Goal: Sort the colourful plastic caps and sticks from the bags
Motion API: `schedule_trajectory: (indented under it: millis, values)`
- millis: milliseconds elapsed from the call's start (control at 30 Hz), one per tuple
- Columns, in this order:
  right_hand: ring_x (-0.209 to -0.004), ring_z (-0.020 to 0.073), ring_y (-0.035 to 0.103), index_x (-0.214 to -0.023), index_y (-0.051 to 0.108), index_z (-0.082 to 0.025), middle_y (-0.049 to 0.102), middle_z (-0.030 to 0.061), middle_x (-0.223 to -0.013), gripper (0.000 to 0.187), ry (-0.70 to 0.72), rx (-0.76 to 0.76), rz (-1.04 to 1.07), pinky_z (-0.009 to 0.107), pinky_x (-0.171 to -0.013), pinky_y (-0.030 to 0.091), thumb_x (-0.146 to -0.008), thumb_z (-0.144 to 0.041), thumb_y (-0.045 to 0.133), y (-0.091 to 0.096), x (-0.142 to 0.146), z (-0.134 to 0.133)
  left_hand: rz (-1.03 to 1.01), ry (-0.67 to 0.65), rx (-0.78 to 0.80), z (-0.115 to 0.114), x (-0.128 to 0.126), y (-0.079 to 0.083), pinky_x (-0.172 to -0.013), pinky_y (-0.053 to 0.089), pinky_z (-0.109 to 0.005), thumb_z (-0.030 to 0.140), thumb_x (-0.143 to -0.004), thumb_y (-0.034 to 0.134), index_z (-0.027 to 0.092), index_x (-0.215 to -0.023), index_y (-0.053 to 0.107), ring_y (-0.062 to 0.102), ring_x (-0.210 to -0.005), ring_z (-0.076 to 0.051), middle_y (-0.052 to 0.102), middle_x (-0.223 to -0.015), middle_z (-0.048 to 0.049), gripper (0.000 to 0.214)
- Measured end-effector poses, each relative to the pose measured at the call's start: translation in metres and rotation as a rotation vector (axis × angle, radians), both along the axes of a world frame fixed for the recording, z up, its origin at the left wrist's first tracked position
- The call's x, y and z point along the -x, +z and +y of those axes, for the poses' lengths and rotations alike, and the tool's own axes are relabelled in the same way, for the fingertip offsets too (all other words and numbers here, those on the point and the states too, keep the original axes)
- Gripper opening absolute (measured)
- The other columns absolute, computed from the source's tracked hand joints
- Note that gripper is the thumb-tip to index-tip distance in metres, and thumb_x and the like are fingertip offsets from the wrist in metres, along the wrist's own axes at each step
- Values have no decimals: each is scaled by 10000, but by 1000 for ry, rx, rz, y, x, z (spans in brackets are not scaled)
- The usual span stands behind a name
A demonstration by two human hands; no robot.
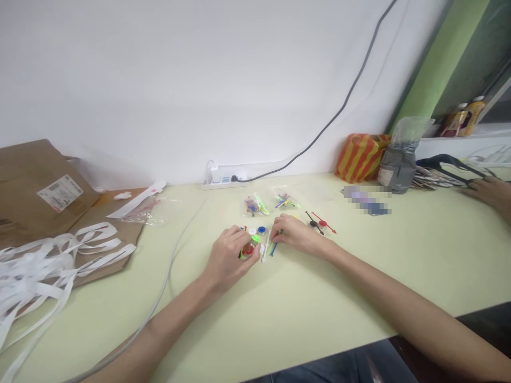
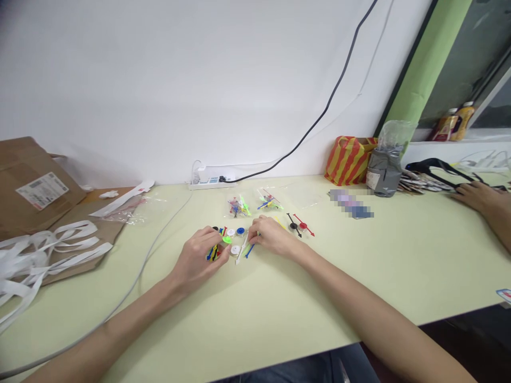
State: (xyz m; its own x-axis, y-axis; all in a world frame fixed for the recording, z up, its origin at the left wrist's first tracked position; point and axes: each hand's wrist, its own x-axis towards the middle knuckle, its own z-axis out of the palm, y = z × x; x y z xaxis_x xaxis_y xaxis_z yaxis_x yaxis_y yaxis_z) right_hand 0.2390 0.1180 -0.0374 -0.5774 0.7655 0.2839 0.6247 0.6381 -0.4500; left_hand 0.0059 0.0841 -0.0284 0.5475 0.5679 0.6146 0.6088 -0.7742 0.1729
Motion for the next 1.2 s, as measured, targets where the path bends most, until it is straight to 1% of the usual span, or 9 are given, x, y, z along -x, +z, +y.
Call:
schedule_trajectory:
  millis: [200, 400, 467, 567, 633, 733, 900, 1000, 1200]
  values:
    - [-844, 184, 555, -794, 705, -170, 636, 56, -839, 143, 17, -116, 123, 312, -802, 421, -902, -120, 625, -1, 4, -2, -8, -20, -61, 1, 0, -2, -655, 397, -284, 250, -898, 577, 188, -615, 472, 462, -661, -154, 524, -587, 8, 308]
    - [-964, 211, 552, -823, 672, -197, 644, 68, -958, 126, -95, -290, 334, 372, -900, 411, -922, -156, 604, 9, 4, -11, -38, -17, -60, -1, -1, -2, -612, 381, -254, 273, -900, 601, 183, -603, 482, 477, -591, -120, 517, -564, 26, 333]
    - [-894, 191, 573, -834, 642, -195, 656, 50, -899, 121, -146, -226, 485, 356, -858, 432, -936, -173, 581, 14, 10, -18, -53, -8, -51, -3, 0, -3, -551, 343, -237, 289, -910, 602, 179, -606, 479, 440, -534, -95, 499, -563, 38, 346]
    - [-755, 157, 584, -843, 621, -185, 648, 23, -814, 96, -156, -1, 727, 306, -737, 463, -915, -248, 626, 21, 27, -32, -71, -17, -57, -4, 0, -6, -484, 290, -230, 335, -927, 606, 176, -611, 497, 391, -475, -71, 472, -547, 53, 371]
    - [-727, 146, 589, -837, 634, -179, 646, 14, -792, 127, -114, 141, 807, 286, -698, 470, -880, -291, 675, 22, 39, -42, -82, -40, -86, -5, 0, -7, -472, 285, -229, 363, -933, 608, 174, -610, 522, 388, -462, -68, 469, -528, 57, 385]
    - [-749, 146, 613, -840, 677, -175, 670, 18, -799, 145, -52, 254, 832, 274, -703, 478, -863, -318, 695, 21, 49, -50, -99, -78, -131, -7, 1, -8, -476, 300, -223, 323, -954, 586, 176, -630, 577, 430, -463, -66, 521, -528, 52, 355]
    - [-784, 156, 635, -868, 726, -182, 695, 35, -833, 159, 41, 333, 893, 288, -736, 499, -856, -340, 708, 20, 46, -50, -117, -39, -197, -9, 1, -10, -457, 291, -229, 231, -969, 544, 199, -713, 667, 427, -411, -62, 562, -504, 56, 286]
    - [-801, 164, 642, -872, 740, -190, 700, 42, -841, 170, 61, 332, 930, 303, -755, 510, -845, -357, 724, 19, 44, -49, -136, -15, -177, -12, 0, -10, -439, 268, -238, 263, -973, 540, 194, -639, 629, 371, -376, -64, 504, -448, 58, 353]
    - [-828, 177, 642, -904, 769, -205, 697, 61, -888, 206, 90, 298, 937, 322, -751, 521, -844, -398, 728, 22, 45, -52, -185, 0, -157, -16, -1, -6, -445, 272, -237, 297, -979, 533, 183, -589, 579, 380, -382, -65, 467, -428, 52, 409]
